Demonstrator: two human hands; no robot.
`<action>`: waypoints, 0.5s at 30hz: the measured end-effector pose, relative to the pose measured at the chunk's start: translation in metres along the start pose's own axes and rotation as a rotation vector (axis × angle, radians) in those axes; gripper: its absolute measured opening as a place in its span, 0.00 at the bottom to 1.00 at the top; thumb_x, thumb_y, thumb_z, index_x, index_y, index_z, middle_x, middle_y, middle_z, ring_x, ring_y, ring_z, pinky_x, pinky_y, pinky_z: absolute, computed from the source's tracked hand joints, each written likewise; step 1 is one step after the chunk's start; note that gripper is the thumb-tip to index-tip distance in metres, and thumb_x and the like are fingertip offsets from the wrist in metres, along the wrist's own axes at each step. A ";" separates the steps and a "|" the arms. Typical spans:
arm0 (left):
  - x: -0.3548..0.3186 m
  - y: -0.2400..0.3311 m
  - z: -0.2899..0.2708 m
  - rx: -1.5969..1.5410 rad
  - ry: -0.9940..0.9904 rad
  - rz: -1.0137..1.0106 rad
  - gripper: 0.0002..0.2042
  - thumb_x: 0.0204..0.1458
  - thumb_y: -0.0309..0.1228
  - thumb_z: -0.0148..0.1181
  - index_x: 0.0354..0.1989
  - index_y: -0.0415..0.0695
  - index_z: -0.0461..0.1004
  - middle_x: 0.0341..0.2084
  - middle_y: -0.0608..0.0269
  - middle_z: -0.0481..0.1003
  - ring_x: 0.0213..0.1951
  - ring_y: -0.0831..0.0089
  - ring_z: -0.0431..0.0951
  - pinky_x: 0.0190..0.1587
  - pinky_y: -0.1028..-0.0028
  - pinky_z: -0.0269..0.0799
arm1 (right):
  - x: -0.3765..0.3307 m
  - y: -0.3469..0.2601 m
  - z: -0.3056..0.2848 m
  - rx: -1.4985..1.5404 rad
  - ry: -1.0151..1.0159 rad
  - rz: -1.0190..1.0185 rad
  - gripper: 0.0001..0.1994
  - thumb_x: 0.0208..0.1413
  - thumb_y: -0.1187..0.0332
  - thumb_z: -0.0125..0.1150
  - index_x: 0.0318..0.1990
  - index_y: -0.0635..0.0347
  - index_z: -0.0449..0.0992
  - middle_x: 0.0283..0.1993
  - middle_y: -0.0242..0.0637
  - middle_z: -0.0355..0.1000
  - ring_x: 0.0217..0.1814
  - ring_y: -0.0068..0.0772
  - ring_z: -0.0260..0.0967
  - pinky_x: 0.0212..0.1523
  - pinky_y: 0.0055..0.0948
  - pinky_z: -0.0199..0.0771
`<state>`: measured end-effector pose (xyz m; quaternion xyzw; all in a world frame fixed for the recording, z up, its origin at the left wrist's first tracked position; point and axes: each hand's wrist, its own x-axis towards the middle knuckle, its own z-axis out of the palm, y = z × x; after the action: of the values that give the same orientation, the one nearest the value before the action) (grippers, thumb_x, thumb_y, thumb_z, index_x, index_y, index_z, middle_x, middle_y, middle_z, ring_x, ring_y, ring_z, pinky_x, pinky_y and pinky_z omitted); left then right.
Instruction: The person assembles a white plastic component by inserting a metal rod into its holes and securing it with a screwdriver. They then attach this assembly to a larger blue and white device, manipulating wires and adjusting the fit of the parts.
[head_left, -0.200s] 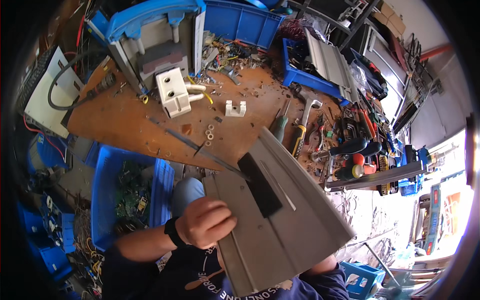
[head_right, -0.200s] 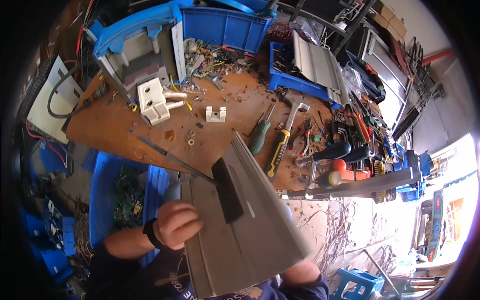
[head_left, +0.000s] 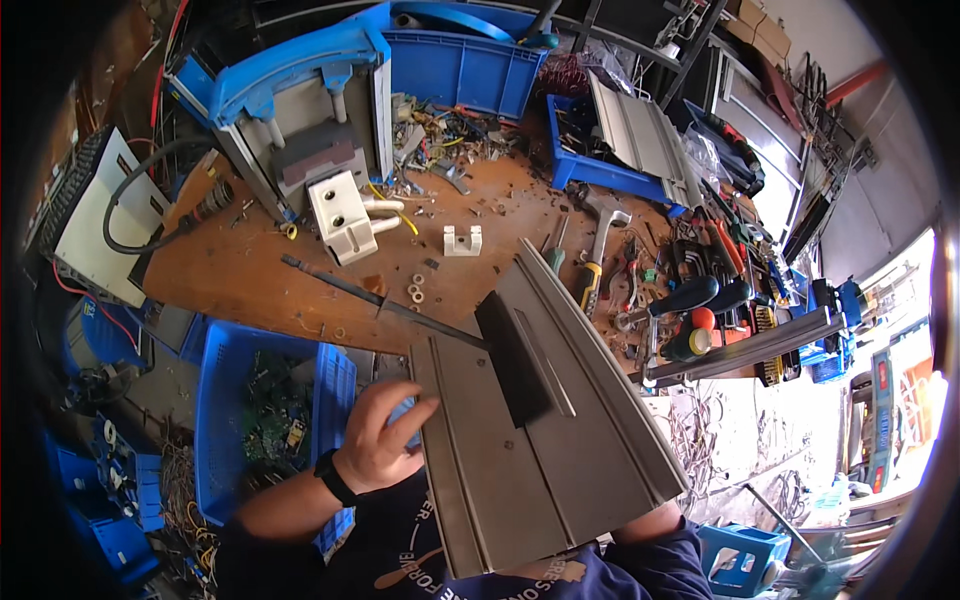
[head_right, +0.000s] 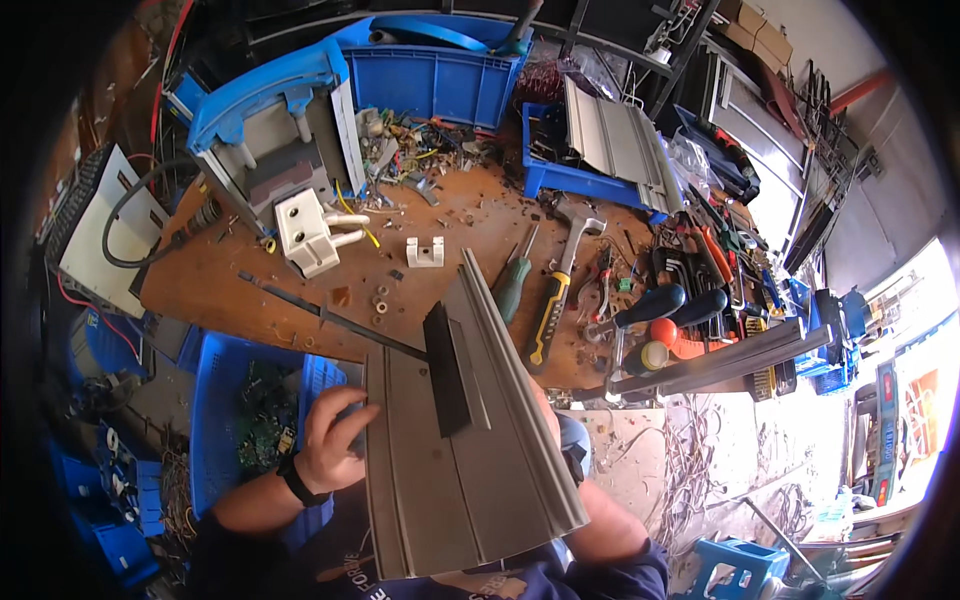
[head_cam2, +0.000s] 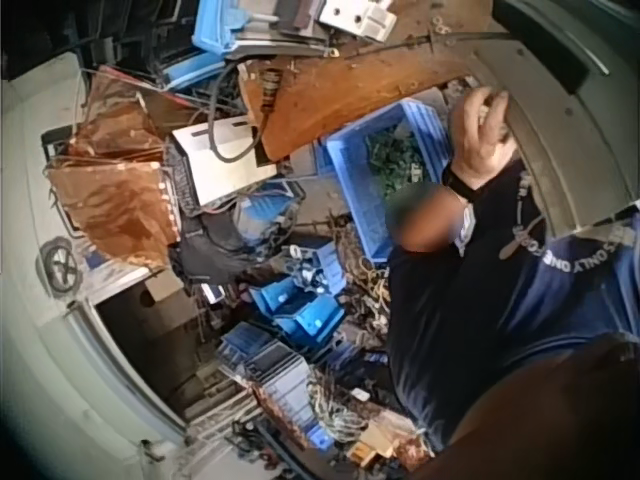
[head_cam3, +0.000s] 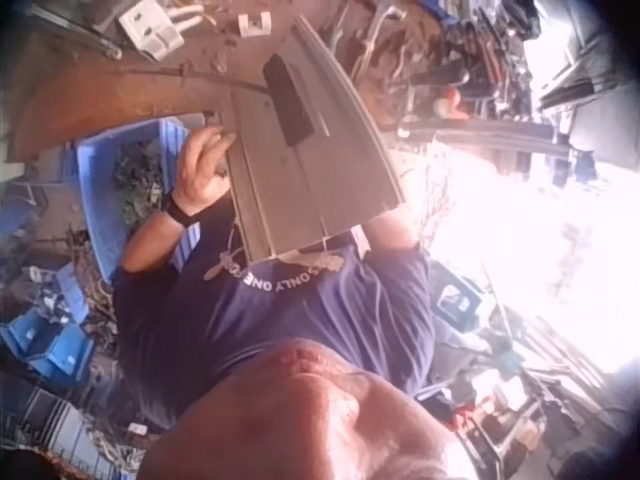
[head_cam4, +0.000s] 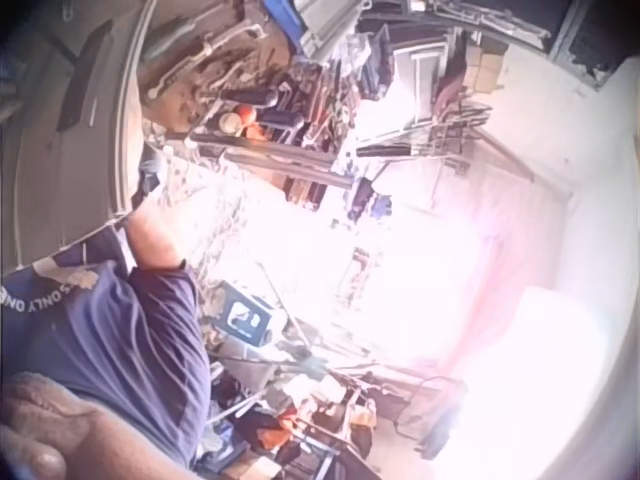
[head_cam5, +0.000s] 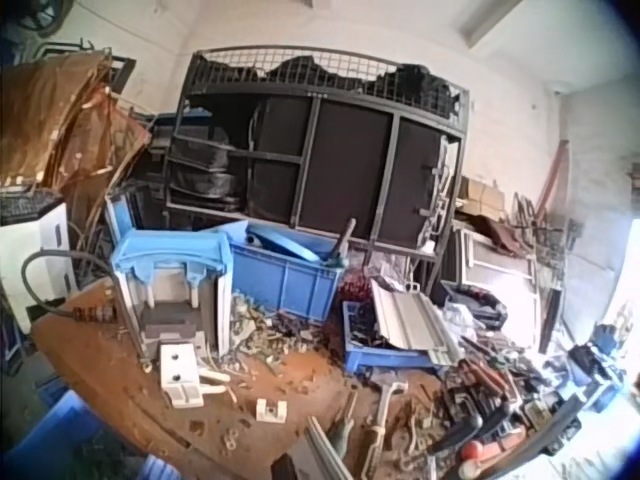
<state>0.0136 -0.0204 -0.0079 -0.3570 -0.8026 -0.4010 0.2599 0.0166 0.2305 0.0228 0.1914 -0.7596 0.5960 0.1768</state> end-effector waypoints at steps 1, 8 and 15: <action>-0.007 -0.001 -0.004 -0.005 0.001 -0.091 0.22 0.39 0.18 0.60 0.47 0.38 0.72 0.44 0.51 0.69 0.43 0.53 0.73 0.45 0.60 0.72 | 0.001 -0.003 0.005 0.243 0.018 0.175 0.24 0.60 0.68 0.54 0.63 0.63 0.62 0.59 0.50 0.67 0.60 0.56 0.66 0.61 0.39 0.68; 0.016 -0.009 0.003 -0.859 0.088 -0.902 0.11 0.57 0.24 0.51 0.47 0.38 0.70 0.41 0.58 0.71 0.39 0.71 0.75 0.44 0.72 0.74 | 0.007 -0.018 -0.024 -0.381 -0.084 -0.322 0.21 0.46 0.77 0.62 0.50 0.67 0.71 0.54 0.53 0.69 0.60 0.63 0.66 0.59 0.50 0.69; 0.014 -0.011 0.016 -1.698 -0.131 -1.282 0.21 0.66 0.43 0.42 0.59 0.41 0.65 0.49 0.61 0.75 0.46 0.74 0.77 0.50 0.72 0.73 | 0.013 -0.026 -0.003 -0.607 -0.082 -0.633 0.12 0.43 0.78 0.61 0.39 0.58 0.75 0.53 0.44 0.72 0.64 0.54 0.65 0.53 0.42 0.77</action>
<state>-0.0058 -0.0065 -0.0118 0.0471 -0.3108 -0.8711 -0.3773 0.0187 0.2269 0.0520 0.3774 -0.8105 0.2544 0.3685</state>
